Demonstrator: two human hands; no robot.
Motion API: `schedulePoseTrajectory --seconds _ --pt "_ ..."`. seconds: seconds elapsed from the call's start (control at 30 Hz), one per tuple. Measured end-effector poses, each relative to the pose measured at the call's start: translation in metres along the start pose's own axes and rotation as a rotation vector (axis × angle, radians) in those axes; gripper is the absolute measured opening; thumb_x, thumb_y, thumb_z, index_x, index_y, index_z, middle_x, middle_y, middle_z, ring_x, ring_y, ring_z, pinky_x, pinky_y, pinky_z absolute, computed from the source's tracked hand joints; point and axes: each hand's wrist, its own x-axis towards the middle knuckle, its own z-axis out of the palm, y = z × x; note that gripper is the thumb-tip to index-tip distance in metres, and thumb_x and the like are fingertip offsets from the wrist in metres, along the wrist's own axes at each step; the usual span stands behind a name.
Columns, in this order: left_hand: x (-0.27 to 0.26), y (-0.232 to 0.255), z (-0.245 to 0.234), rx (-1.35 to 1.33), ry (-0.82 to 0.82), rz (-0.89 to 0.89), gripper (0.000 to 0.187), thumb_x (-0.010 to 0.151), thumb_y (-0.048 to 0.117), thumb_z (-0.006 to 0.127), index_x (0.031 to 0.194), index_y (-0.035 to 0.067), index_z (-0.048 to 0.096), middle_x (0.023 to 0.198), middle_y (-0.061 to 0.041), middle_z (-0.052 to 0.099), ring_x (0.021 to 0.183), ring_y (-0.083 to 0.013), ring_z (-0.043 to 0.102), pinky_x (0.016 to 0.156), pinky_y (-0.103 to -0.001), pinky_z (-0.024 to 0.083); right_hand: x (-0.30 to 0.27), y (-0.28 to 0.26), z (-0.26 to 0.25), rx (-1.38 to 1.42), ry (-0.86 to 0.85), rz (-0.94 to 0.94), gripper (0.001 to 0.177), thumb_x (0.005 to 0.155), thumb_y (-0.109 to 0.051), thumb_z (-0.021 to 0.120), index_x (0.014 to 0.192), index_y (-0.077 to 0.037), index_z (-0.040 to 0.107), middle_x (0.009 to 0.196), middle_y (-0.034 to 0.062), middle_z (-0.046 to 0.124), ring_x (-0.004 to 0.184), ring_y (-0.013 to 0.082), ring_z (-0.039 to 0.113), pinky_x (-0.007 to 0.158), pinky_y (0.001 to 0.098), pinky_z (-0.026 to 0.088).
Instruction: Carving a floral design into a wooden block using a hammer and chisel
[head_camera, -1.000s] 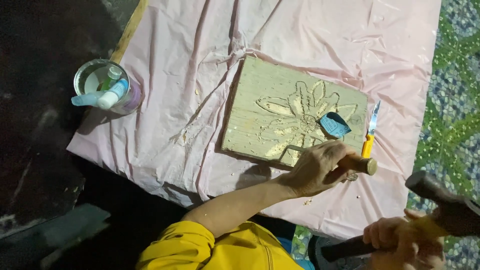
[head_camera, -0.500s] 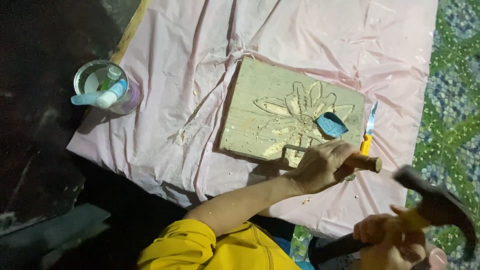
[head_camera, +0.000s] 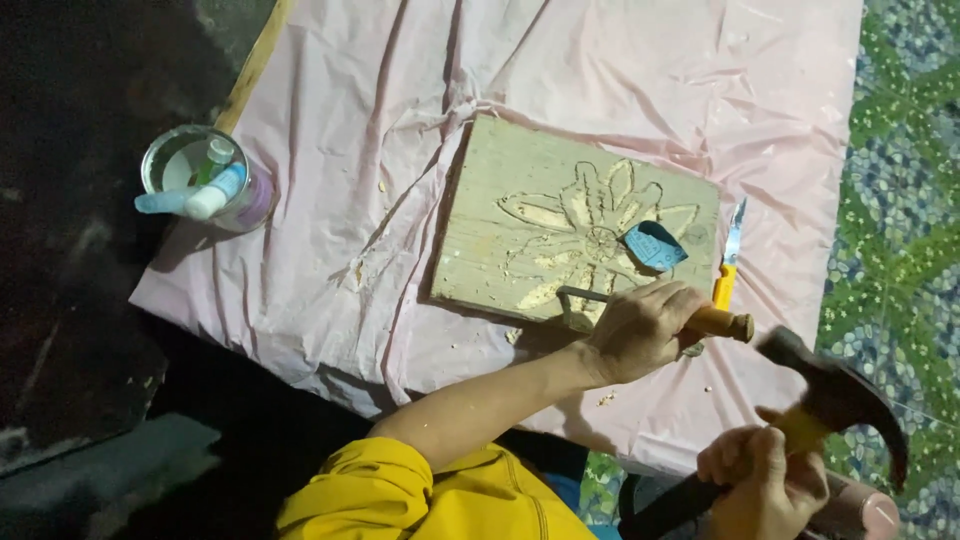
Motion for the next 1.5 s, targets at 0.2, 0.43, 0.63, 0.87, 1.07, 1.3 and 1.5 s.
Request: schedulePoseTrajectory --seconds 0.2,0.43,0.63,0.87,1.07,1.3,1.5 --pt "0.000 -0.003 0.001 0.007 -0.009 -0.006 0.028 0.088 -0.005 0.071 0.111 0.005 0.056 0.091 -0.009 0.064 0.079 -0.0234 0.063 0.066 -0.035 0.057 0.000 -0.004 -0.001 -0.019 -0.139 0.066 0.019 0.111 -0.019 0.042 0.111 -0.001 0.048 0.059 0.0067 0.026 0.042 0.0154 0.026 0.037 0.0302 0.027" --pt "-0.010 0.002 0.011 0.036 0.000 0.066 0.010 0.102 0.010 0.062 0.110 0.004 0.059 0.084 -0.009 0.062 0.067 -0.0195 0.060 0.059 -0.032 0.057 -0.007 0.001 -0.001 -0.015 -0.007 0.025 0.023 0.112 -0.025 0.052 0.110 -0.002 0.052 0.061 0.0084 0.033 0.043 0.0157 0.031 0.038 0.0295 0.029" --pt "-0.003 0.004 0.001 0.016 0.002 0.072 0.024 0.095 0.012 0.072 0.114 0.004 0.059 0.090 -0.011 0.065 0.081 -0.0251 0.066 0.076 -0.039 0.062 -0.005 -0.001 -0.003 -0.036 -0.021 0.056 0.020 0.111 -0.020 0.047 0.113 0.000 0.051 0.061 0.0092 0.032 0.042 0.0163 0.029 0.039 0.0307 0.028" --pt "-0.001 0.007 -0.010 -0.085 -0.002 0.029 0.021 0.096 0.011 0.065 0.115 0.006 0.057 0.097 -0.012 0.065 0.087 -0.0299 0.066 0.078 -0.043 0.057 -0.005 -0.012 0.001 -0.046 -0.075 -0.003 0.014 0.112 -0.016 0.042 0.111 -0.004 0.049 0.059 0.0055 0.024 0.043 0.0132 0.023 0.040 0.0303 0.026" --pt "0.001 0.002 -0.008 -0.124 0.024 0.016 0.023 0.100 0.019 0.066 0.117 0.006 0.059 0.094 -0.008 0.065 0.085 -0.0244 0.065 0.073 -0.039 0.058 0.000 -0.010 0.005 0.015 -0.118 -0.061 0.013 0.116 -0.020 0.046 0.111 -0.009 0.051 0.055 0.0042 0.022 0.040 0.0115 0.022 0.040 0.0285 0.024" --pt "-0.001 -0.003 0.005 -0.033 0.015 0.037 0.028 0.092 0.016 0.076 0.114 0.003 0.062 0.097 -0.011 0.070 0.084 -0.0240 0.069 0.079 -0.038 0.062 -0.001 -0.015 0.014 0.062 -0.109 -0.027 0.008 0.105 -0.008 0.043 0.101 -0.006 0.050 0.059 0.0025 0.027 0.043 0.0119 0.027 0.036 0.0283 0.026" --pt "-0.001 -0.004 0.006 0.028 -0.017 0.034 0.032 0.084 0.003 0.080 0.111 0.001 0.062 0.094 -0.012 0.069 0.086 -0.0277 0.068 0.074 -0.040 0.059 0.008 -0.002 0.004 0.106 -0.079 -0.016 0.013 0.111 -0.026 0.045 0.112 -0.013 0.047 0.060 0.0002 0.022 0.044 0.0096 0.023 0.038 0.0273 0.023"
